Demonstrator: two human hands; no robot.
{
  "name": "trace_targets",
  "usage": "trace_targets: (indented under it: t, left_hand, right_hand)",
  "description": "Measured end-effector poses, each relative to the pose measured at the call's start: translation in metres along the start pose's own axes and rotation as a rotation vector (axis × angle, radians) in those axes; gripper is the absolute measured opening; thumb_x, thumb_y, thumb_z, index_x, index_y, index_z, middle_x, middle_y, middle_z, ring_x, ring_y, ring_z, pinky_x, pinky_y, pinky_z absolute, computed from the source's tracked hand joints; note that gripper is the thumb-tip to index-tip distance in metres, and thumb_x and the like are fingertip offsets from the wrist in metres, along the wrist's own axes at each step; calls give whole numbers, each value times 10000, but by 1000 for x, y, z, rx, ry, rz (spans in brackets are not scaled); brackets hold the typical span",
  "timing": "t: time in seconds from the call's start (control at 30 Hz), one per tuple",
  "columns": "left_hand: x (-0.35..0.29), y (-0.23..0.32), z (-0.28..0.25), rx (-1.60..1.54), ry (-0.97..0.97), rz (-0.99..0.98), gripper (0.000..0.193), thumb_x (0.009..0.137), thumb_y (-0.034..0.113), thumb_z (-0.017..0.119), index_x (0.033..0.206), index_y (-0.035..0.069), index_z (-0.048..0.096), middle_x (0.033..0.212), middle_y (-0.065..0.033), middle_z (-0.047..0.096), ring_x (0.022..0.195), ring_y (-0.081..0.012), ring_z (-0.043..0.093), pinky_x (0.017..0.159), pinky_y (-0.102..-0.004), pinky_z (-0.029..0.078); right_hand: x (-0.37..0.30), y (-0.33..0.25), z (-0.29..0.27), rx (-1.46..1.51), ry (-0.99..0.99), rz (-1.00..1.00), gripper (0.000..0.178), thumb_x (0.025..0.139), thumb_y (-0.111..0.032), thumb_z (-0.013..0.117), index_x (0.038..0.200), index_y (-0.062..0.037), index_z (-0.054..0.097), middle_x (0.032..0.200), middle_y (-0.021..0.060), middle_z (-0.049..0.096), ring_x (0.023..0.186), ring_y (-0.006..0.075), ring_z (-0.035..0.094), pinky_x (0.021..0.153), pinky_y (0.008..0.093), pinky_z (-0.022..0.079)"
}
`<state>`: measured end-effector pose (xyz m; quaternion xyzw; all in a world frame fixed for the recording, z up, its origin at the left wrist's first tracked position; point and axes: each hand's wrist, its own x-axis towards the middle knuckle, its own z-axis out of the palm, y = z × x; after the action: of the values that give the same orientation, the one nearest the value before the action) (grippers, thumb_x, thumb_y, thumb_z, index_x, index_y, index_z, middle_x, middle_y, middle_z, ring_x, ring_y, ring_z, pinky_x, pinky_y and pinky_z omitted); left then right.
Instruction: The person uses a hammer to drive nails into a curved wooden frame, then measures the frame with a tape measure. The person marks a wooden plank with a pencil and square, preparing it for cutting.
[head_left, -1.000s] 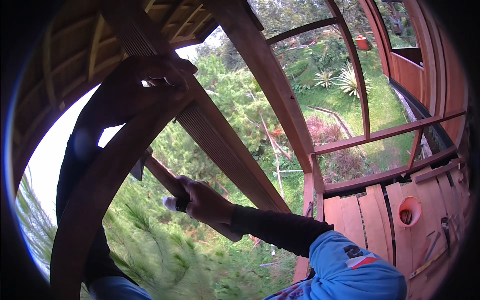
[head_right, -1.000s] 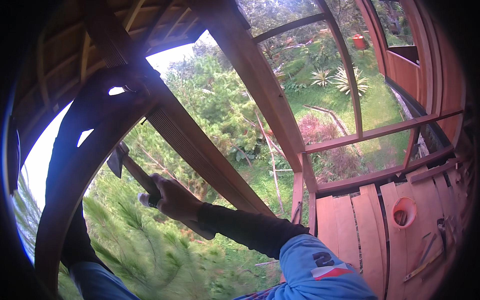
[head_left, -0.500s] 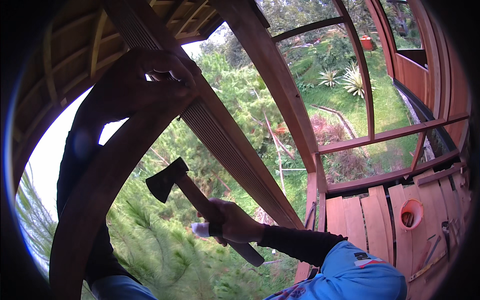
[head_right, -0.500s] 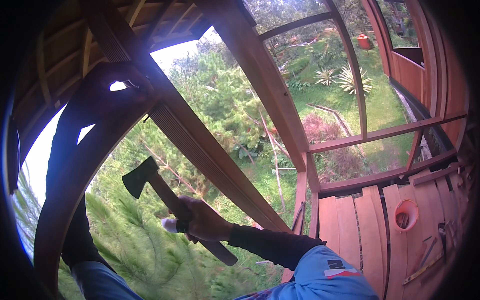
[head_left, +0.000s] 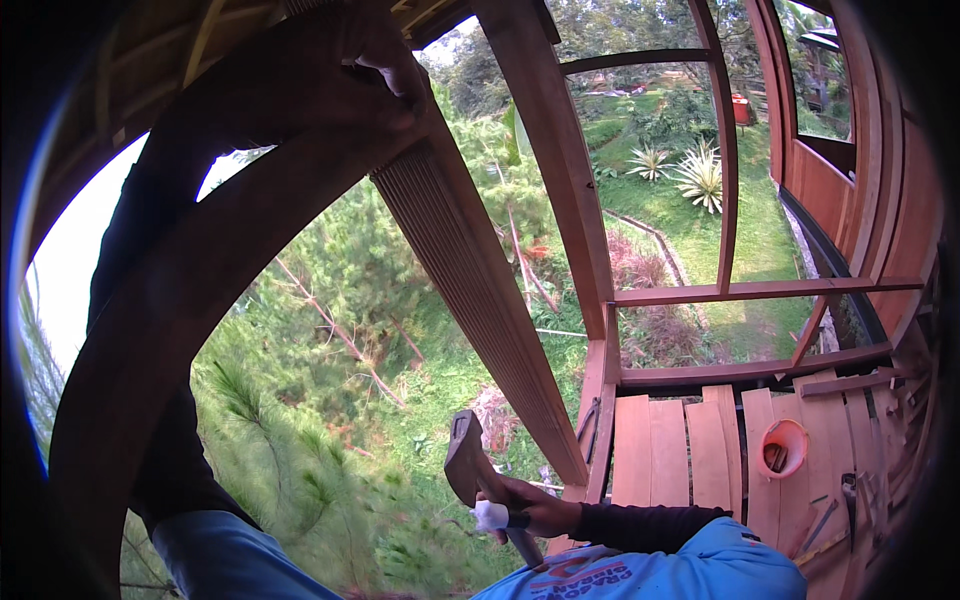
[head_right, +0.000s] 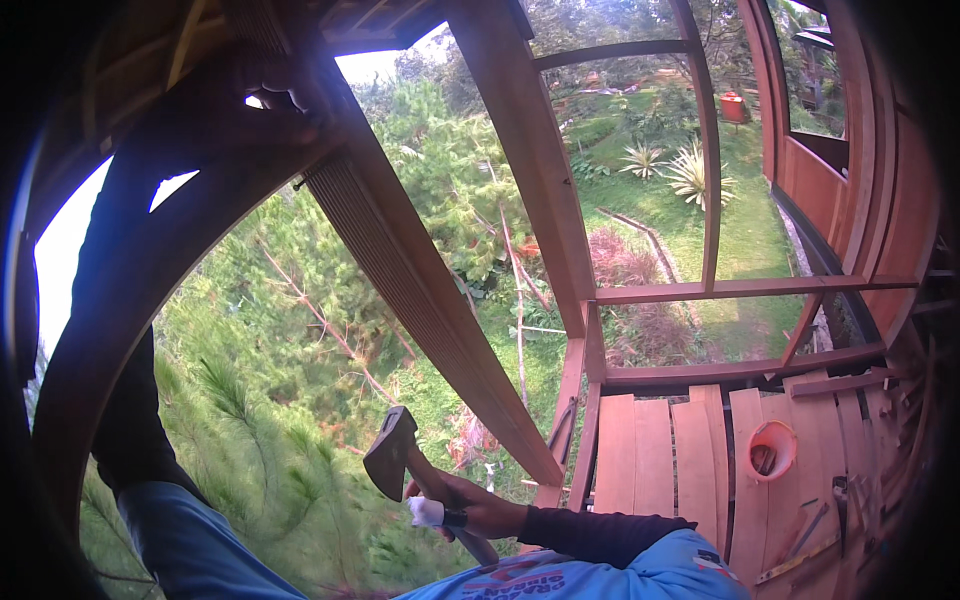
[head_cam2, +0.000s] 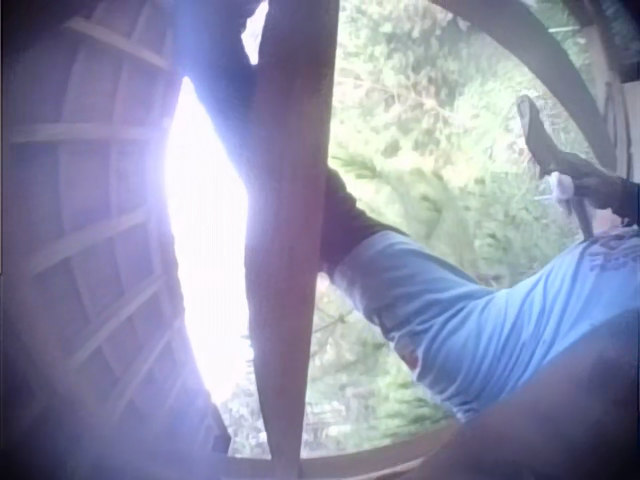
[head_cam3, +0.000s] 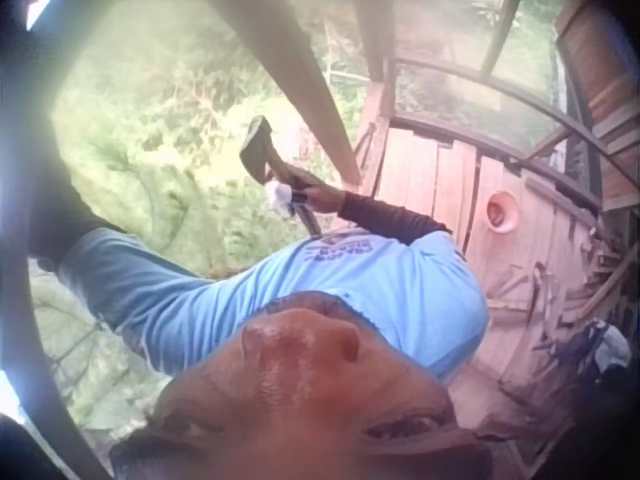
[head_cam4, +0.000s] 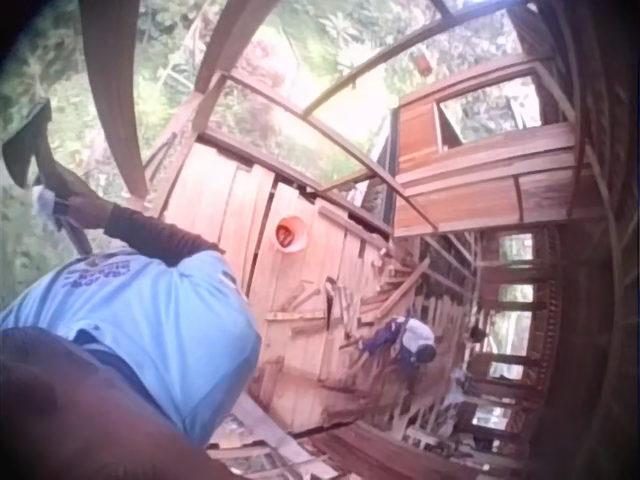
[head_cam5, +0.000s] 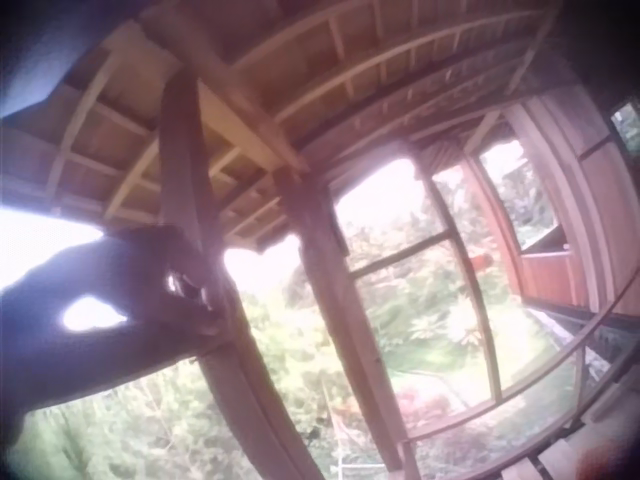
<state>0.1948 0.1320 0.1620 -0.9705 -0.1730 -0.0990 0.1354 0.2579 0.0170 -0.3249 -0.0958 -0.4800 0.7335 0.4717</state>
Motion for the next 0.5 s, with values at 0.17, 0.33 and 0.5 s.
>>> trace_targets:
  t: [0.17, 0.33, 0.5]
  left_hand:
    - [-13, 21, 8, -17, 45, 125, 193, 886, 154, 781, 1066, 90, 755, 1085, -53, 720, 1064, -188, 678, 941, -364, 562]
    - [4, 29, -11, 275, -147, -91, 367, 932, 451, 701, 1149, 163, 768, 1486, -107, 559, 1365, -280, 536, 1044, -474, 512]
    - [3, 10, -5, 359, -105, 58, 342, 961, 444, 676, 1114, 154, 771, 1415, -129, 638, 1214, -282, 655, 1000, -429, 543]
  right_hand:
    - [-5, 36, -6, -185, 79, 16, 452, 1026, -258, 671, 1379, -101, 437, 925, -2, 543, 715, 57, 547, 629, 253, 467]
    - [-11, 65, -20, -292, 162, 41, 521, 1033, -233, 647, 1470, -117, 386, 1031, -10, 543, 823, 42, 524, 666, 248, 462]
    - [-19, 64, -21, -241, 265, 128, 469, 1049, -181, 616, 1436, -100, 365, 1007, 3, 537, 811, 66, 558, 664, 254, 490]
